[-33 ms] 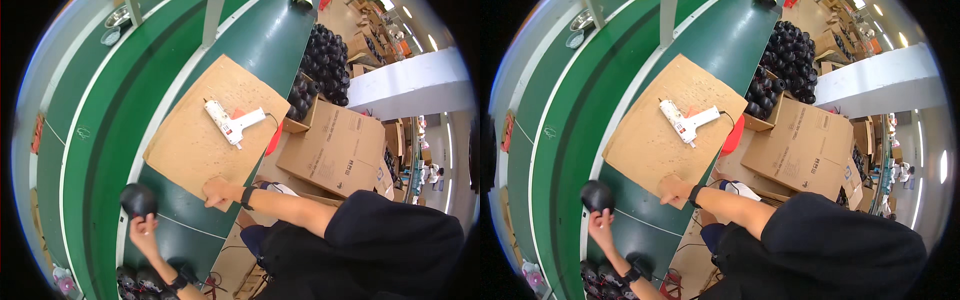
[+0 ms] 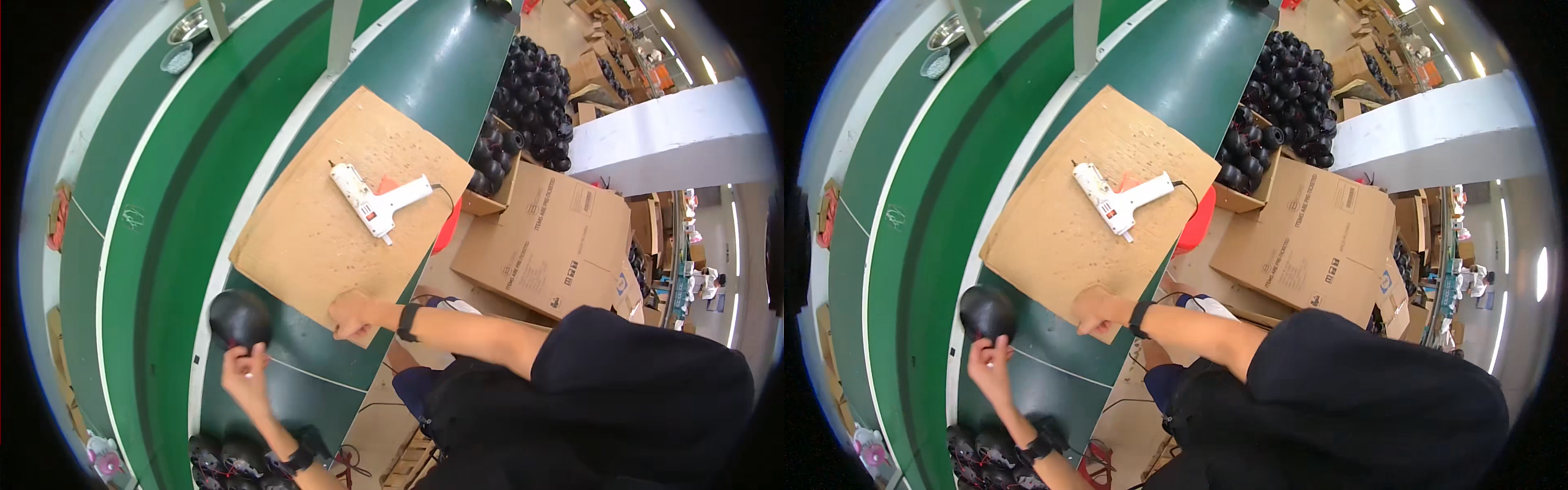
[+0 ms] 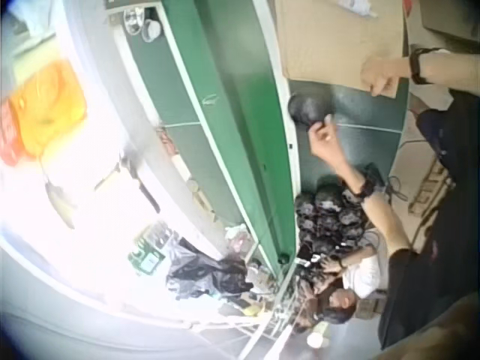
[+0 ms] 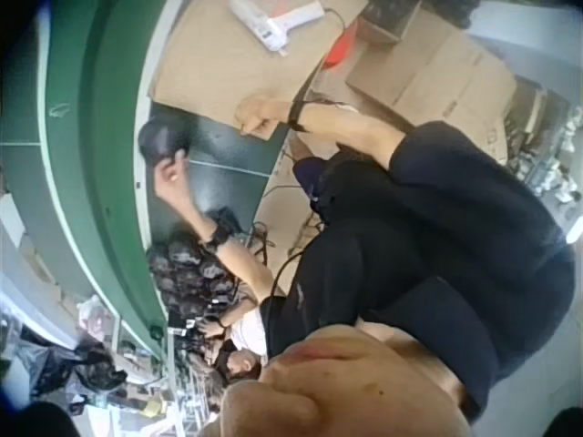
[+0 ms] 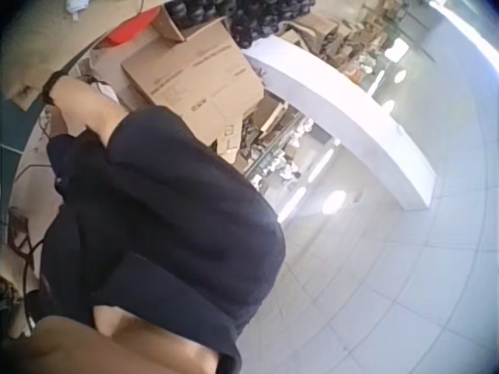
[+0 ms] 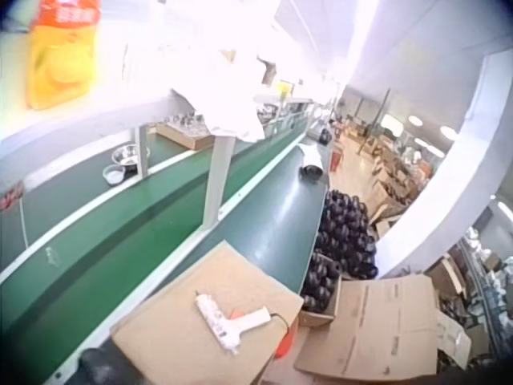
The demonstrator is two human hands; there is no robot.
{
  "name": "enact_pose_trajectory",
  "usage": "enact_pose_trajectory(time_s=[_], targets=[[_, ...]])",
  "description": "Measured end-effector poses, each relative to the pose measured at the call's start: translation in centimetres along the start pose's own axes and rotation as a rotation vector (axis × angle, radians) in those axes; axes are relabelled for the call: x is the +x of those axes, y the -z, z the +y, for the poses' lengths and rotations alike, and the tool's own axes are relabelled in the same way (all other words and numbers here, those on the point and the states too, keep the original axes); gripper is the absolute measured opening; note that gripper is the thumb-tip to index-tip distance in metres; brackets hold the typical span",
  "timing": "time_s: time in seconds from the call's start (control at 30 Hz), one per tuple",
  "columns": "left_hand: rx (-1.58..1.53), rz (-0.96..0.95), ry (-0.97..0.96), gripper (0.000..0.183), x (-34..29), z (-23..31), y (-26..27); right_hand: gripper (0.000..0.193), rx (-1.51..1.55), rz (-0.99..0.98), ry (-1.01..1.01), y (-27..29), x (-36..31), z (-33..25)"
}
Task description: Using a hot glue gun to secure components on an electronic housing during an assembly process.
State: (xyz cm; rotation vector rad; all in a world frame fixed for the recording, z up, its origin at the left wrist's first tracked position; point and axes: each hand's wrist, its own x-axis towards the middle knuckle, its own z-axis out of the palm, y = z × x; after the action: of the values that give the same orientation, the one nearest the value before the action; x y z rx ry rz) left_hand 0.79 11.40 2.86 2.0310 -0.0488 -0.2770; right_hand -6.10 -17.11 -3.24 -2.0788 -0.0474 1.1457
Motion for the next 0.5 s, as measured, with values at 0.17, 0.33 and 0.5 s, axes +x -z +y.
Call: enact_pose_trajectory(time_s=[0.17, 0.33, 0.5], targets=[[0.485, -0.106, -0.161, 0.025, -4.6, 7.6, -14.4, 0.028, 0.301, -0.1, 0.44, 2.4, -8.1, 6.2], [0.339, 0.061, -0.059, 0.025, -8.5, 8.2, -22.9, 0.006, -0.003, 0.792, 0.3, 11.1, -18.0, 14.6], [0.125, 0.262, 0.091, 0.041, -9.7, 8.3, -22.4, 0.06, -0.403, 0.793, 0.18, 16.3, -15.6, 17.7]])
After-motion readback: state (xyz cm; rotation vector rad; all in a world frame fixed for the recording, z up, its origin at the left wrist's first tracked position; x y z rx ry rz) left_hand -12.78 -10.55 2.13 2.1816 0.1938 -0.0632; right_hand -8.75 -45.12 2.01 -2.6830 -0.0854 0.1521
